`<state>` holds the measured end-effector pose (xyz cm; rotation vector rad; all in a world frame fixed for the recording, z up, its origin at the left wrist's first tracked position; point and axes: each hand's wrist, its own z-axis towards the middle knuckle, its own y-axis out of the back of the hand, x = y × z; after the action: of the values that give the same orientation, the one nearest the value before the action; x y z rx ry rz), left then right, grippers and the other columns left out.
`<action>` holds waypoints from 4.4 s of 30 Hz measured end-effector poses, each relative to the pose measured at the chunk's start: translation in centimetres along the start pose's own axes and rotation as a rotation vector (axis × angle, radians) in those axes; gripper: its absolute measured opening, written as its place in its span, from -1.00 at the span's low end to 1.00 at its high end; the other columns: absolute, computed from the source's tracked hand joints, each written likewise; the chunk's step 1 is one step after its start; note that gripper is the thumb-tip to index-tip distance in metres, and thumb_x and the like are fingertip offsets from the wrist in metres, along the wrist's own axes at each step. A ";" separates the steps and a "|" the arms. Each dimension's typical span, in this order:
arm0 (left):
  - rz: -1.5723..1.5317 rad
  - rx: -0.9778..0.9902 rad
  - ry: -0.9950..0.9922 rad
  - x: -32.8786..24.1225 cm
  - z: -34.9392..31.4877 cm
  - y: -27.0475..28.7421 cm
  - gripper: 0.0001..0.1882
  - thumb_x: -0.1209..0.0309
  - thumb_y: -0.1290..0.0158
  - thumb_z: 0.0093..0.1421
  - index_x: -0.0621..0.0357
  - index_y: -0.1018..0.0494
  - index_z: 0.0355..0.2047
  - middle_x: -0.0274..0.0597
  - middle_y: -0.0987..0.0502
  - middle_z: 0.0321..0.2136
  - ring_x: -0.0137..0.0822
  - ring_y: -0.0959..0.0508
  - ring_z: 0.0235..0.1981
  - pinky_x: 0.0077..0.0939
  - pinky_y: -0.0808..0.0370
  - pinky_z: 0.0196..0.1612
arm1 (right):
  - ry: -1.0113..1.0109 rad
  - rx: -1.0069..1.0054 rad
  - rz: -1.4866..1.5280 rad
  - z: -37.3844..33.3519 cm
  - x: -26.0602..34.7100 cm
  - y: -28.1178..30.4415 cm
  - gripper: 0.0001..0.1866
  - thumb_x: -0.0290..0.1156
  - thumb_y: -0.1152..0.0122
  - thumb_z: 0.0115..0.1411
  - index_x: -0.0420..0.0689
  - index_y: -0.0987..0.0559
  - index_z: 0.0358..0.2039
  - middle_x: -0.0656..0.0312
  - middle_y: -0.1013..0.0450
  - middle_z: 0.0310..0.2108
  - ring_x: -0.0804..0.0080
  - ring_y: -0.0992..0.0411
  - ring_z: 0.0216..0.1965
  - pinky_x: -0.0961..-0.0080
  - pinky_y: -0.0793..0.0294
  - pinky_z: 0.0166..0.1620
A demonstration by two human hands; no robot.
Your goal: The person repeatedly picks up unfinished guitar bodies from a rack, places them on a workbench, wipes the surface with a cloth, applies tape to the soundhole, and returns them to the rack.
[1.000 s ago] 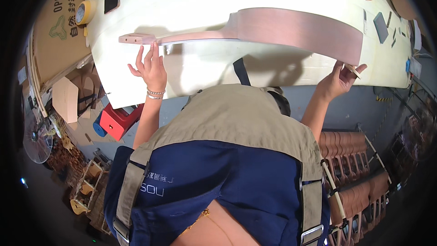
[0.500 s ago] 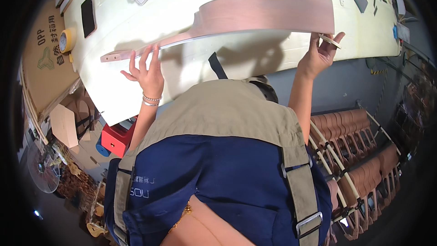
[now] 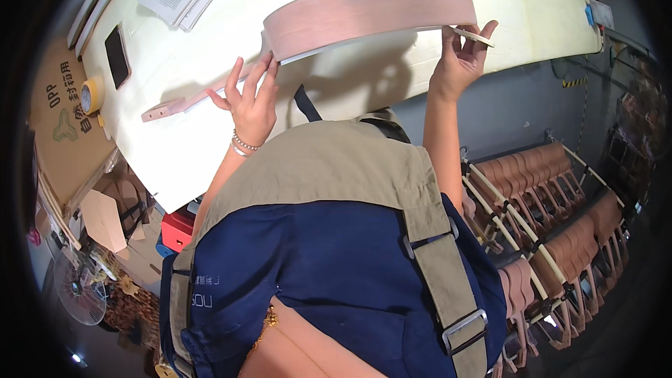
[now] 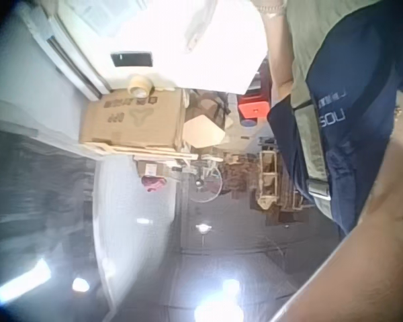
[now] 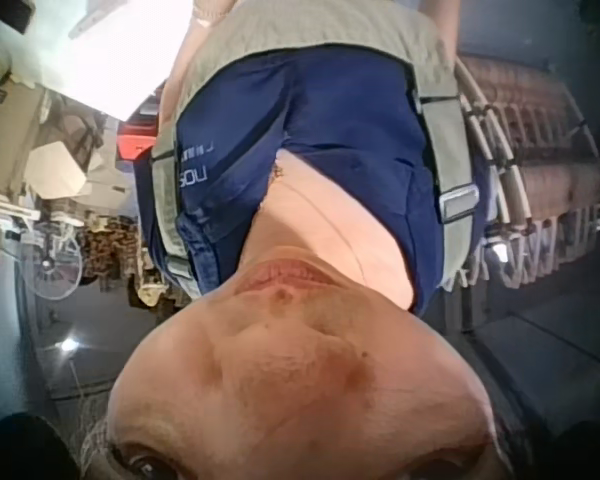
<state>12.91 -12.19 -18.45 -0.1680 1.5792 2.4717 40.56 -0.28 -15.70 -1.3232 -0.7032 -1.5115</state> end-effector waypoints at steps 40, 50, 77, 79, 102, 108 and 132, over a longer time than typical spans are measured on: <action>-1.084 -0.433 0.064 1.3 13.8 24.8 -0.42 0.48 -0.30 -0.10 0.30 -0.29 -0.09 -0.11 -0.47 -0.22 -0.34 -0.48 -0.17 -0.55 -0.44 -0.18 | 0.033 0.719 0.761 -0.5 19.2 -15.2 0.04 -0.83 0.09 -0.06 0.23 0.25 0.32 0.13 0.00 0.12 0.07 -0.17 0.11 0.16 -0.30 0.06; 0.130 -0.793 -0.171 4.4 5.3 23.4 -0.62 0.19 -0.32 -0.12 -0.16 -0.51 -0.26 -0.02 0.04 0.10 0.04 0.00 0.23 0.02 -0.30 0.10 | 0.097 0.963 0.719 -4.9 18.4 -18.8 0.04 -0.85 0.22 -0.07 0.28 0.33 0.31 0.18 -0.08 0.00 0.31 -0.36 0.05 0.30 -0.37 0.10; 0.447 -0.811 -0.401 3.7 5.3 23.6 -0.71 0.27 -0.30 -0.10 -0.31 -0.52 -0.32 -0.44 -0.41 -0.13 -0.25 -0.22 0.06 0.08 -0.23 0.13 | 0.211 0.946 0.645 -4.9 18.8 -18.4 -0.01 -0.76 0.04 0.03 0.13 0.34 0.31 0.19 -0.13 -0.07 0.30 -0.40 -0.04 0.36 -0.49 -0.01; 0.410 -0.766 -0.399 3.3 5.3 23.6 -0.71 0.32 -0.28 -0.09 -0.25 -0.49 -0.33 -0.54 -0.51 -0.26 -0.30 -0.30 0.00 0.03 -0.25 0.08 | 0.213 0.940 0.640 -4.8 19.0 -18.5 -0.01 -0.76 0.03 0.03 0.13 0.35 0.31 0.19 -0.14 -0.08 0.29 -0.41 -0.06 0.34 -0.49 -0.02; 0.447 -0.650 -0.204 -0.1 5.4 24.2 -0.76 0.48 -0.23 -0.22 -0.13 -0.64 -0.47 -0.51 -0.50 -0.54 -0.36 -0.37 -0.21 -0.04 -0.18 0.10 | 0.448 0.851 0.328 -3.2 21.4 -17.7 0.09 -0.79 -0.12 -0.05 -0.02 0.40 0.29 0.14 -0.19 -0.20 0.27 -0.51 -0.27 0.46 -0.64 -0.25; 0.412 -0.656 -0.222 0.0 5.2 24.2 -0.81 0.44 -0.28 -0.23 -0.11 -0.63 -0.52 -0.54 -0.49 -0.53 -0.36 -0.36 -0.22 0.01 -0.21 0.06 | 0.466 0.836 0.300 -3.4 21.9 -17.6 0.10 -0.77 -0.16 -0.05 -0.06 0.41 0.28 0.12 -0.21 -0.20 0.32 -0.50 -0.26 0.47 -0.65 -0.25; 0.404 -0.757 0.114 -0.9 3.8 24.1 -0.79 0.45 -0.25 -0.18 -0.16 -0.63 -0.47 -0.46 -0.43 -0.56 -0.21 -0.27 -0.18 -0.20 -0.18 0.00 | -0.188 0.914 0.641 -10.6 15.2 -19.8 -0.06 -0.71 -0.01 0.10 0.02 0.33 0.32 0.19 -0.18 -0.08 0.36 -0.36 -0.03 0.59 -0.38 -0.06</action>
<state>8.28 -18.65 4.64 -0.1030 0.6663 3.3183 19.20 -6.92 -0.36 -0.8382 -0.8361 -0.4350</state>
